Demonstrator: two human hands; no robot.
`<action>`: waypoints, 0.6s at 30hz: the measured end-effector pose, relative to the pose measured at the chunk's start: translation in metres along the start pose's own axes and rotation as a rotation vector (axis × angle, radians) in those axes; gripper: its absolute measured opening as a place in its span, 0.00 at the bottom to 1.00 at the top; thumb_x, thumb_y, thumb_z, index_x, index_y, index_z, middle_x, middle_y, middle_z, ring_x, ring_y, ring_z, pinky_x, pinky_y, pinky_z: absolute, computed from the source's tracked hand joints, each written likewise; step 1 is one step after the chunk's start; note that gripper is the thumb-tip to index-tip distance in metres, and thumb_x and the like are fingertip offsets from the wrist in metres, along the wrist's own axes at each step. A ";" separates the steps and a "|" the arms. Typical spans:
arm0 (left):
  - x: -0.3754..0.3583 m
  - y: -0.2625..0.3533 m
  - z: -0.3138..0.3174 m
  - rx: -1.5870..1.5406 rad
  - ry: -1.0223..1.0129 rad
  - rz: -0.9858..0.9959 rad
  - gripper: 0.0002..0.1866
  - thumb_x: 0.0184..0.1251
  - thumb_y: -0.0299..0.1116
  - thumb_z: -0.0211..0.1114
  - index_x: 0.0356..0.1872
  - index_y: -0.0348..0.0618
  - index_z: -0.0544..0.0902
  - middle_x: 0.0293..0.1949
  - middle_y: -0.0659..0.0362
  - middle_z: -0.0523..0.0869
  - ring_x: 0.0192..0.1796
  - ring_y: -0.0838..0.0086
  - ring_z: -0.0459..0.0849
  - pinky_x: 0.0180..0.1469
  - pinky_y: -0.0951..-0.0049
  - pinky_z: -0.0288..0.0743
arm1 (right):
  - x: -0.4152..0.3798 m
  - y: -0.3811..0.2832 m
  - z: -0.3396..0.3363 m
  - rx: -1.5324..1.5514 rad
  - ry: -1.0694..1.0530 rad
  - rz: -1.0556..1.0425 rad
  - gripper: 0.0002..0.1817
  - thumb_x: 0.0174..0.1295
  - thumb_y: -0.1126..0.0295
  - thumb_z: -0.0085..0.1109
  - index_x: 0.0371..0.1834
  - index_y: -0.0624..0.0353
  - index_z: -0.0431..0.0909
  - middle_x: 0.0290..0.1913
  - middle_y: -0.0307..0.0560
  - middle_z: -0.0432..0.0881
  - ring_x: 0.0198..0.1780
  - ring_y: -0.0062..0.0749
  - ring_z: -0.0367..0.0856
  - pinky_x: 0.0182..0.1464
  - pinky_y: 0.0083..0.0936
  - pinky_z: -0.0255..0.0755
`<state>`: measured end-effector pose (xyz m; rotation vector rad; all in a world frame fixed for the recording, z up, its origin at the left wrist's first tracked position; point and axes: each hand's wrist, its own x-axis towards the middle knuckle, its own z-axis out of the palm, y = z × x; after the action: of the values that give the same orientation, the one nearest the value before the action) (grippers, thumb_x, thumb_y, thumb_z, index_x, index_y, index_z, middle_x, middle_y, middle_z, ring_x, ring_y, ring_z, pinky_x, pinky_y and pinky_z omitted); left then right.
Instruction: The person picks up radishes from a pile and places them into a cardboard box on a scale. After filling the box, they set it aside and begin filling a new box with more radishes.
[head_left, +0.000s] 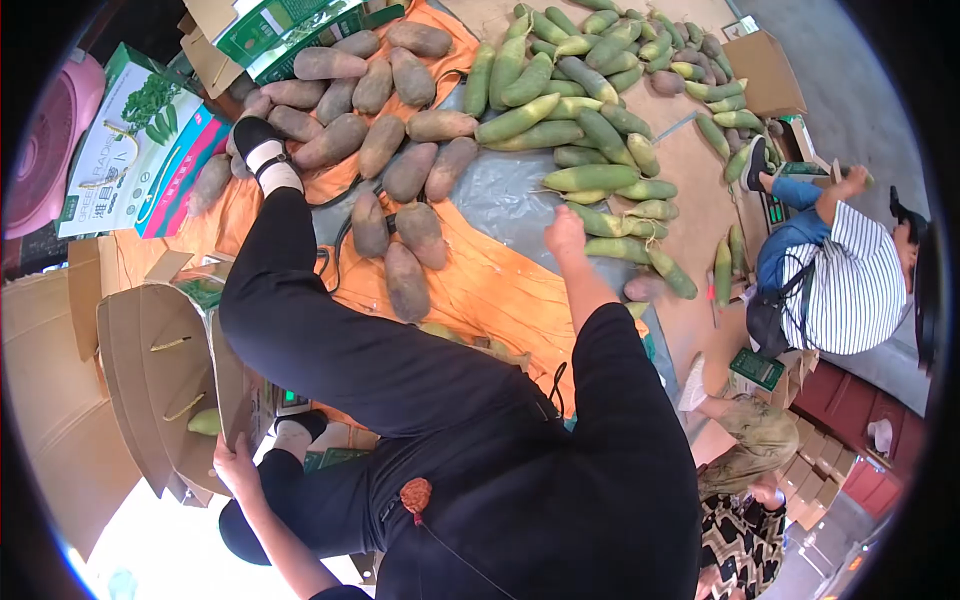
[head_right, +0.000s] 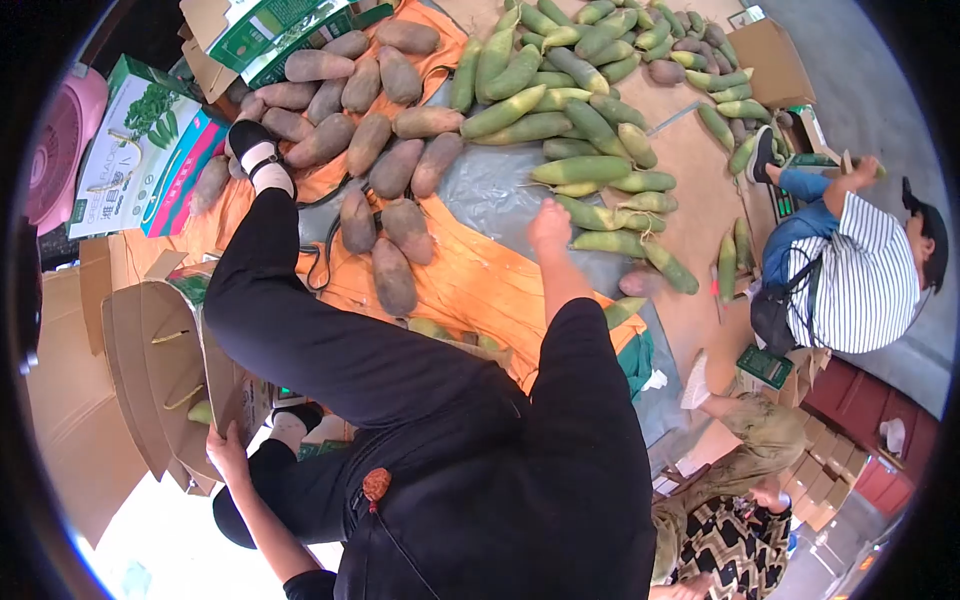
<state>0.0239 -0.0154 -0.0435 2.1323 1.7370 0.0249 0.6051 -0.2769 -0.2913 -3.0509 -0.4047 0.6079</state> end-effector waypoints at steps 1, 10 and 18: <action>0.000 0.000 0.001 -0.009 0.000 -0.008 0.13 0.59 0.24 0.61 0.47 0.35 0.79 0.34 0.46 0.85 0.35 0.60 0.85 0.41 0.64 0.76 | 0.006 0.005 -0.001 -0.002 -0.005 -0.008 0.19 0.52 0.70 0.58 0.50 0.56 0.74 0.53 0.55 0.77 0.56 0.50 0.74 0.57 0.39 0.71; 0.001 0.006 0.000 -0.014 -0.016 -0.097 0.13 0.59 0.23 0.60 0.46 0.34 0.80 0.32 0.48 0.86 0.34 0.64 0.84 0.41 0.68 0.76 | 0.020 0.028 -0.030 -0.250 -0.124 0.051 0.24 0.52 0.70 0.59 0.55 0.55 0.66 0.58 0.46 0.72 0.63 0.43 0.68 0.59 0.39 0.70; 0.002 -0.001 -0.001 -0.079 -0.055 -0.224 0.13 0.59 0.23 0.60 0.46 0.35 0.80 0.33 0.49 0.86 0.36 0.66 0.85 0.43 0.68 0.76 | 0.029 0.028 -0.016 -0.623 -0.098 -0.138 0.13 0.61 0.69 0.51 0.49 0.46 0.75 0.54 0.39 0.73 0.59 0.32 0.69 0.54 0.41 0.67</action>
<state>0.0229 -0.0126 -0.0434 1.8548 1.8994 -0.0254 0.6439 -0.2963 -0.2884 -3.5223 -0.9642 0.7436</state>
